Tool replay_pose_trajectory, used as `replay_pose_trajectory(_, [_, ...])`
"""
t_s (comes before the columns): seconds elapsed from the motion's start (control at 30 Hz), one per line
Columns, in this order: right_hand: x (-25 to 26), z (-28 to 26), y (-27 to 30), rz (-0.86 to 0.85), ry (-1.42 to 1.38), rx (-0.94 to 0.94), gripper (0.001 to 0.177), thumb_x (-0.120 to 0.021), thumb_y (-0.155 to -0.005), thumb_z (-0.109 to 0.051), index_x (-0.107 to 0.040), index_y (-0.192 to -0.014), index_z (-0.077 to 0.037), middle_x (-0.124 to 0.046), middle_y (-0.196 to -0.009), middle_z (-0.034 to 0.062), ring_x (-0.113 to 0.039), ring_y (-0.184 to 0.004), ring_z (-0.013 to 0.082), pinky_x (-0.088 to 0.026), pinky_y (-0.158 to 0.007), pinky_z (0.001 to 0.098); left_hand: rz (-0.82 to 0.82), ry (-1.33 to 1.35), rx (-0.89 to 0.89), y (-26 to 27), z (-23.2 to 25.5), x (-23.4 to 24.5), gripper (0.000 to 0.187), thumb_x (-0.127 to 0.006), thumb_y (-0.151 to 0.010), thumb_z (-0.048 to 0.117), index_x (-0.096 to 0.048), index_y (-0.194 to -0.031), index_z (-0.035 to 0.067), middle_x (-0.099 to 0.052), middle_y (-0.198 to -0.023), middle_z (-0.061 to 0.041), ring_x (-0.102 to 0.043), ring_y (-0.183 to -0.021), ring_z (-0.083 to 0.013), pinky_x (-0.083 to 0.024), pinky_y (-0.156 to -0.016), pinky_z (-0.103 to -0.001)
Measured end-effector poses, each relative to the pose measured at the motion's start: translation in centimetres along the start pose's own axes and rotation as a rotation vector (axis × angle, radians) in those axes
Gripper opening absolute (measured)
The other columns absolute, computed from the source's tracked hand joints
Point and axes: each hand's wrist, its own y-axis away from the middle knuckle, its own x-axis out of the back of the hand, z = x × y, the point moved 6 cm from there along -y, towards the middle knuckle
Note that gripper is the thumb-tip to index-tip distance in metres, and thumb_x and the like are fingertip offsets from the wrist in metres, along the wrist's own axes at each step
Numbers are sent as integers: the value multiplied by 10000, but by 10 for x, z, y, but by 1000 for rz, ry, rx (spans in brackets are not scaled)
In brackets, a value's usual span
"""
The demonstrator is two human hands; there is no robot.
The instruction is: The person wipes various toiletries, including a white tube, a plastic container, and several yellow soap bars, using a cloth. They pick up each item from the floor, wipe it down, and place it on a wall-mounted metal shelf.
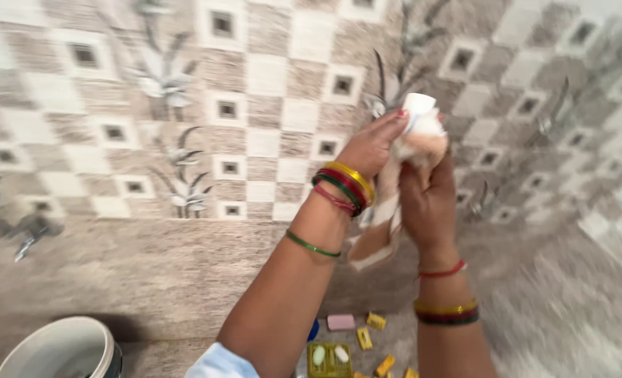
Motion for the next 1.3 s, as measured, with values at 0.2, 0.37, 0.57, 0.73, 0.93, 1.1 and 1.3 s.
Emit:
replay_pose_trajectory(0.2, [-74,-42,11,-89,-84,49,495,-499,-1095,-68,-396,-1575,-11,-512,-1518,103,-545,-1355,195,-436,-1131,317,239,567,417,6,21,121,390,-505,-1044,106,-585,-1408,-10,-618,-1398,-240,-610,-1308,-356,-453,-1109,-393])
replay_pose_trajectory(0.37, [-119,-29,-25,39,-265,-53,404,-472,-1162,-204,-453,-1504,9,-591,-1429,132,-589,-1294,198,-488,-1113,322,291,334,314,44,81,160,467,-508,-1147,208,-490,-1494,-103,-568,-1451,-269,-518,-1355,-307,-379,-1158,-366])
replay_pose_trajectory(0.57, [-181,-57,-70,30,-730,-184,606,-574,-1085,-231,-294,-1579,-19,-551,-1453,133,-582,-1295,222,-504,-1083,351,286,209,349,100,129,226,615,-488,-1104,283,-307,-1617,-2,-501,-1537,-125,-448,-1404,-162,-363,-1153,-293])
replay_pose_trajectory(0.73, [-270,-140,-46,-194,-734,27,659,-577,-1097,-189,-242,-1653,-79,-533,-1515,151,-560,-1365,230,-473,-1171,356,382,502,504,131,148,328,578,-451,-1093,362,-447,-1527,-20,-581,-1440,-109,-533,-1294,-169,-444,-1098,-307])
replay_pose_trajectory(0.93, [-353,-247,3,-348,-479,315,639,-550,-1131,-171,-232,-1682,-111,-361,-1678,182,-415,-1540,323,-380,-1263,426,664,693,447,189,204,450,568,-498,-1094,391,-513,-1461,-42,-586,-1409,-115,-552,-1277,-197,-452,-1095,-343])
replay_pose_trajectory(1.1, [-405,-315,41,-454,-588,366,601,-515,-1082,-128,-326,-1652,-139,-346,-1674,190,-377,-1564,346,-363,-1281,439,841,639,440,224,267,519,661,-498,-1025,527,-518,-1449,20,-613,-1409,-94,-591,-1278,-196,-459,-1099,-338])
replay_pose_trajectory(1.3, [-447,-370,94,-586,-757,363,636,-415,-874,56,-565,-1467,-120,-279,-1673,227,-515,-1449,337,-507,-1088,379,953,555,332,267,328,590,760,-525,-979,623,-559,-1412,-1,-655,-1319,-136,-621,-1213,-256,-502,-1046,-396])
